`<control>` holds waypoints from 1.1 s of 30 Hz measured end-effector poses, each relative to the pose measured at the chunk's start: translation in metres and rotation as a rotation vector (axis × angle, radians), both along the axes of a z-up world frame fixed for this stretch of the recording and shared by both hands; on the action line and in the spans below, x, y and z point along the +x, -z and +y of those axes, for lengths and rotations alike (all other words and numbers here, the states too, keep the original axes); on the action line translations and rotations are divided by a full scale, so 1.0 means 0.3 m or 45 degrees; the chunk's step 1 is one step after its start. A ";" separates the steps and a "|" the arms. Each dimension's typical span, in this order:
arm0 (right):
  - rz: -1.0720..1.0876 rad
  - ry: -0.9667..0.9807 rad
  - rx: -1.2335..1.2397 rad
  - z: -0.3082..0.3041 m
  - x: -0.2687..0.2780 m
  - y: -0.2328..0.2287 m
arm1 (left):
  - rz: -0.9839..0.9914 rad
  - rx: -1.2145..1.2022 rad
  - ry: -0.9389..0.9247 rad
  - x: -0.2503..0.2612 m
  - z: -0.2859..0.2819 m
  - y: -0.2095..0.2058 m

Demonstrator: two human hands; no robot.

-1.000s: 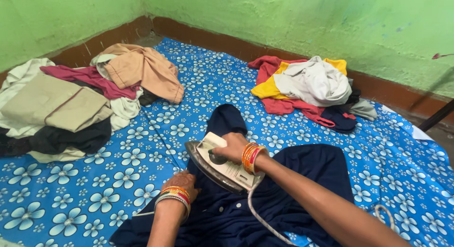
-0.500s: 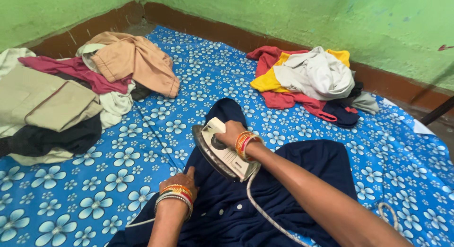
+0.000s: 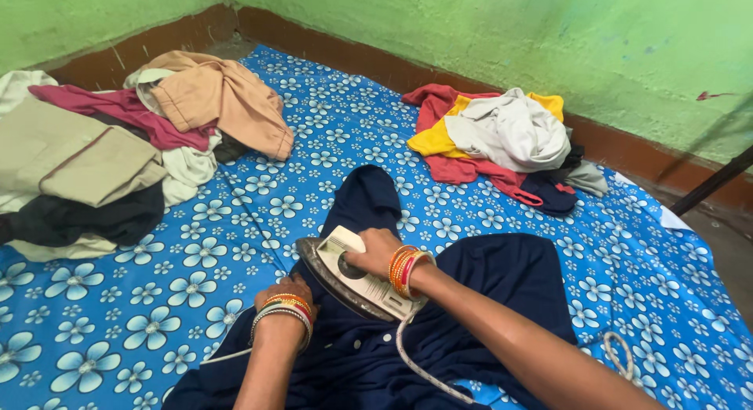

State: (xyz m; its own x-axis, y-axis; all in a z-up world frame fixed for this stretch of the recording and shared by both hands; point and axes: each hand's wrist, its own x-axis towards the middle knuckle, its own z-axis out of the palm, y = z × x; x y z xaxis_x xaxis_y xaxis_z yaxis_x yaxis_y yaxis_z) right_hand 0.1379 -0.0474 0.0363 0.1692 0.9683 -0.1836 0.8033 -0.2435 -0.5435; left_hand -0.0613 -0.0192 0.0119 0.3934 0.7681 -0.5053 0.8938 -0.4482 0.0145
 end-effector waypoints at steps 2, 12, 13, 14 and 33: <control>-0.047 0.011 0.003 0.030 0.002 0.005 | 0.006 -0.019 0.003 0.002 0.012 0.008; -0.150 0.126 0.131 0.146 0.002 0.039 | -0.022 0.006 0.018 0.001 0.006 -0.004; -0.133 0.090 0.098 0.131 0.002 0.031 | -0.037 0.008 0.006 -0.002 0.003 -0.008; -0.115 0.053 0.067 0.111 -0.004 0.027 | -0.049 0.011 -0.007 -0.005 0.001 -0.011; -0.172 0.099 0.111 0.162 0.011 0.053 | -0.012 0.010 0.008 0.014 0.007 0.029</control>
